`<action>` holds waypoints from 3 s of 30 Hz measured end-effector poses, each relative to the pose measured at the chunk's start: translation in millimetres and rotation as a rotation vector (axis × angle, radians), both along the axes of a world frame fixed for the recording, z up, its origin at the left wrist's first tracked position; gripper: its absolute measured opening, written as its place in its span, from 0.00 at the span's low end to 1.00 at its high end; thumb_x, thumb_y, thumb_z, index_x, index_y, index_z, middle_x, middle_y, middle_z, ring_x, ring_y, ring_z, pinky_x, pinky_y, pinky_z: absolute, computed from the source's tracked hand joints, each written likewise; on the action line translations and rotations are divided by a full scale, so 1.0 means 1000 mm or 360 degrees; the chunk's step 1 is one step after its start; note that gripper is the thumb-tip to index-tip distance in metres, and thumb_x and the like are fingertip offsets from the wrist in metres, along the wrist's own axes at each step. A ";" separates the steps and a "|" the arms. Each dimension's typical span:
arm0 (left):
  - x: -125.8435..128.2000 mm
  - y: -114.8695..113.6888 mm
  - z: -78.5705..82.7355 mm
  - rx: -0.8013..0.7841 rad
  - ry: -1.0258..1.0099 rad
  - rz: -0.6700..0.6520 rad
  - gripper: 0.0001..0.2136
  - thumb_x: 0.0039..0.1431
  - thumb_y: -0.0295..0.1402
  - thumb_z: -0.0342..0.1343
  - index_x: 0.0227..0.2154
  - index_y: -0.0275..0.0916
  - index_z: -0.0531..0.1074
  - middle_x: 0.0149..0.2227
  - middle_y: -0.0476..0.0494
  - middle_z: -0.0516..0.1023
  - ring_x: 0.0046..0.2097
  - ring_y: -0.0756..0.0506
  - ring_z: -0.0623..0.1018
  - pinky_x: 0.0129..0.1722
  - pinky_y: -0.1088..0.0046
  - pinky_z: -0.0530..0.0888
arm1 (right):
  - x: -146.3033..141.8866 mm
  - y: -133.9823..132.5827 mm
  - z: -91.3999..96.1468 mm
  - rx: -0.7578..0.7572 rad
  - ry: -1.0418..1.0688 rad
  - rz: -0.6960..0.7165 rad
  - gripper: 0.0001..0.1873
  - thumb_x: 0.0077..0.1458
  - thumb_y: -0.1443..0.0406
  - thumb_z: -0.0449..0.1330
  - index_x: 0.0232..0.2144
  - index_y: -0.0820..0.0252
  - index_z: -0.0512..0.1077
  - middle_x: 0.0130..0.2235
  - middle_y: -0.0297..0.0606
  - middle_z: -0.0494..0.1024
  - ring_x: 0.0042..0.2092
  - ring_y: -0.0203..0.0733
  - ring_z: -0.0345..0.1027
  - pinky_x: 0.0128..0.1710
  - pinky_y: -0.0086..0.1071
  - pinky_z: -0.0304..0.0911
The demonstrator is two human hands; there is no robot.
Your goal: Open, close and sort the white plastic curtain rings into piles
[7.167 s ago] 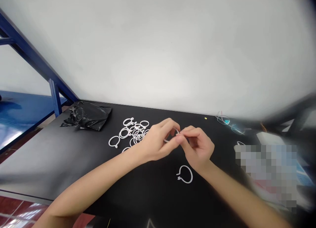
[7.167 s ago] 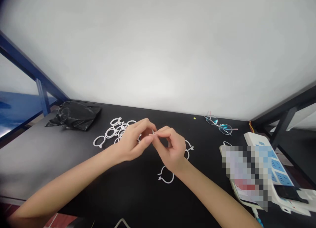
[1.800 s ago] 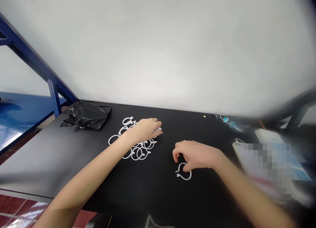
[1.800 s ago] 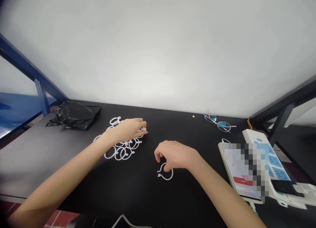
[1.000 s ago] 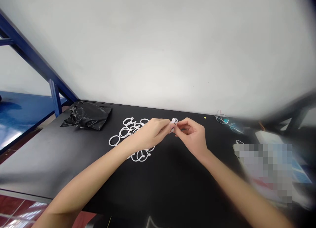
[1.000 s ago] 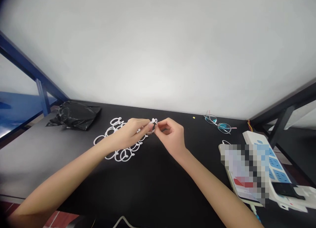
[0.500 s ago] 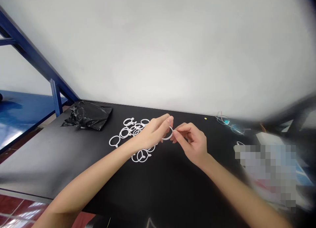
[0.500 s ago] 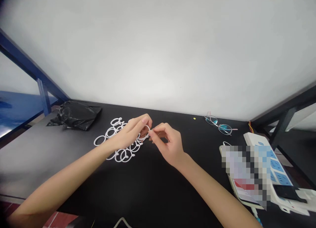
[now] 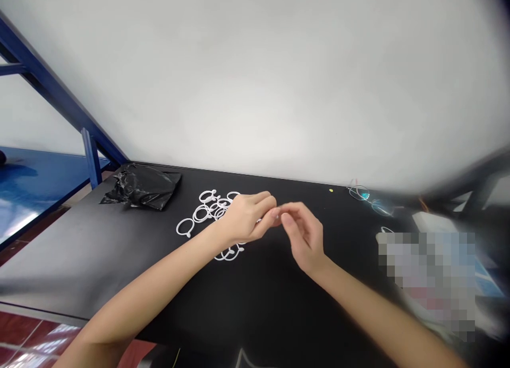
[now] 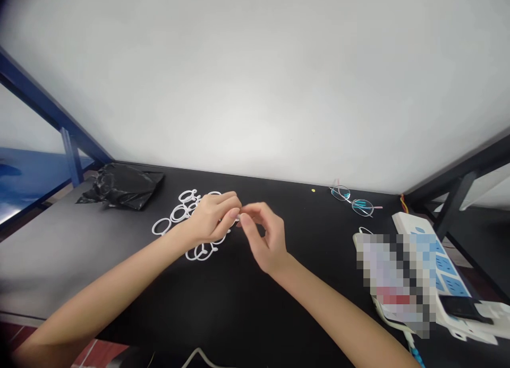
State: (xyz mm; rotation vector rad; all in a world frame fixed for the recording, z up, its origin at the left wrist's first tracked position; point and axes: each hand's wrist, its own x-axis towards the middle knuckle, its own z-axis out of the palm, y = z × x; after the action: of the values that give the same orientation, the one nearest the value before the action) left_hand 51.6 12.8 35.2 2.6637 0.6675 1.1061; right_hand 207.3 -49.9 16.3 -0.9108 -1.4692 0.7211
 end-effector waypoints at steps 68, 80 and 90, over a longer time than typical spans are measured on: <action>-0.080 -0.021 -0.061 -0.0575 0.0739 0.0182 0.43 0.54 0.60 0.52 0.67 0.44 0.47 0.70 0.36 0.45 0.69 0.31 0.47 0.65 0.44 0.49 | 0.040 -0.021 -0.046 -0.0479 -0.1533 -0.0164 0.50 0.51 0.40 0.57 0.68 0.55 0.46 0.71 0.46 0.40 0.71 0.61 0.27 0.66 0.61 0.35; -0.039 -0.005 -0.078 -0.0580 0.0622 0.0064 0.37 0.59 0.57 0.49 0.65 0.41 0.50 0.69 0.35 0.47 0.69 0.32 0.50 0.65 0.47 0.55 | 0.038 -0.011 -0.048 -0.0346 -0.1449 0.0009 0.26 0.62 0.54 0.54 0.60 0.56 0.63 0.65 0.41 0.61 0.69 0.52 0.45 0.65 0.51 0.48; -0.062 0.001 -0.038 -0.0819 0.0655 0.0177 0.27 0.61 0.50 0.51 0.59 0.42 0.59 0.61 0.36 0.63 0.60 0.35 0.66 0.58 0.54 0.66 | 0.056 -0.010 -0.054 -0.0286 -0.1132 -0.0202 0.22 0.56 0.59 0.61 0.53 0.53 0.69 0.56 0.43 0.73 0.60 0.54 0.61 0.58 0.52 0.59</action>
State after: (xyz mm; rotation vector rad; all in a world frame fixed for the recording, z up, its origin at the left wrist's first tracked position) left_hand -10.2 13.7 -3.0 2.4188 1.0184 0.3241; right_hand 263.5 -60.2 -37.9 -1.4839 -1.9552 0.4514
